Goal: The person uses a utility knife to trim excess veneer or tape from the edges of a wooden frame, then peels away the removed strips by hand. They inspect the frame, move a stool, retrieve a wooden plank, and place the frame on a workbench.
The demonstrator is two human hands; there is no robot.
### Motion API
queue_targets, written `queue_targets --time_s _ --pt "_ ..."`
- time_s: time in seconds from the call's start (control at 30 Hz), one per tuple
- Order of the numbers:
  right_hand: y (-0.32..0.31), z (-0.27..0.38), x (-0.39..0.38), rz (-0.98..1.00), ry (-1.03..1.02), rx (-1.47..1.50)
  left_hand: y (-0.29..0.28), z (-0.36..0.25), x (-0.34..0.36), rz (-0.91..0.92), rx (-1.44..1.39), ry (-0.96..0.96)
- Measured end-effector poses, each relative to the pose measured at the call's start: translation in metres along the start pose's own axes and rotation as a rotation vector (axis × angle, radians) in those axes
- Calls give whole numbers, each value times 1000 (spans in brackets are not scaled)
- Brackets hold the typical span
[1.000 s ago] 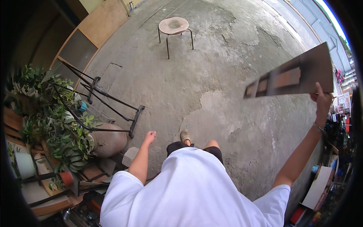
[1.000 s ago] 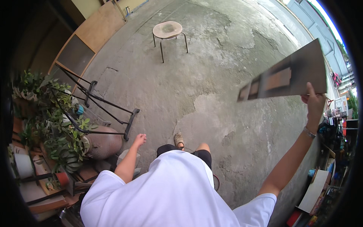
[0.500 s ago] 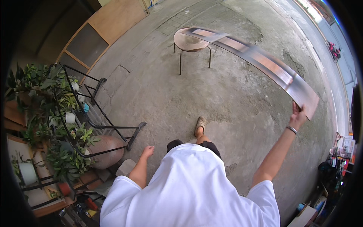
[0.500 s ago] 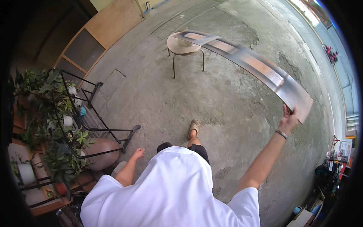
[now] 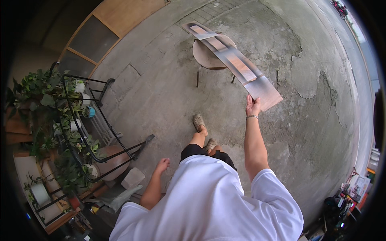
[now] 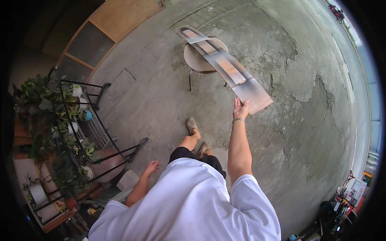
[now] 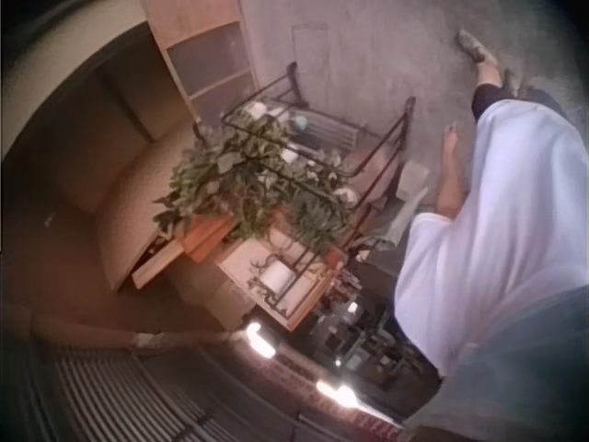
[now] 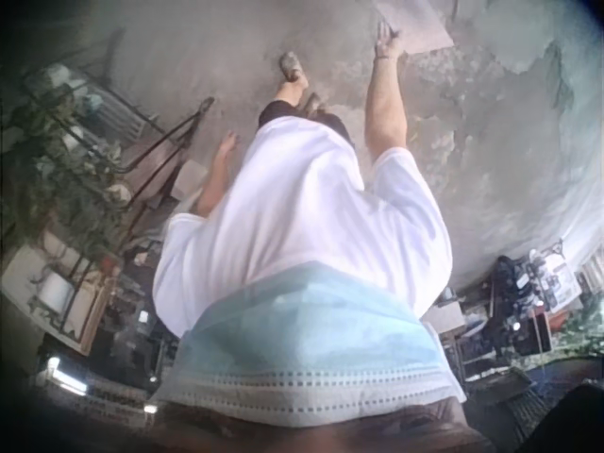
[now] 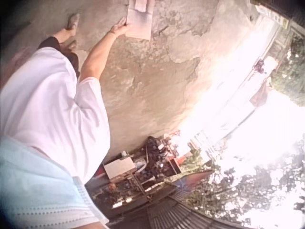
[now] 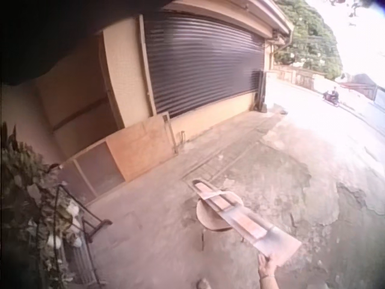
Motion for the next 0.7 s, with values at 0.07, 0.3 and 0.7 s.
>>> queue_targets --time_s 0.07,0.3,0.7 --pt "-23 -16 16 -60 63 -23 -14 -26 4 -93 -59 -10" --pt "-60 -26 69 -136 186 -42 -21 -107 -15 -241 -111 -9" --pt "-156 126 71 84 300 -1352 146 -115 -67 61 240 -86"
Point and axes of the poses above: each hand's wrist, its own x-axis towards the middle knuckle, its own y-axis out of the palm, z = x × y, the point moved 2 cm from there along x, towards the middle knuckle, and after that the axes turned 7 degrees about -z, right-handed, at the moved point
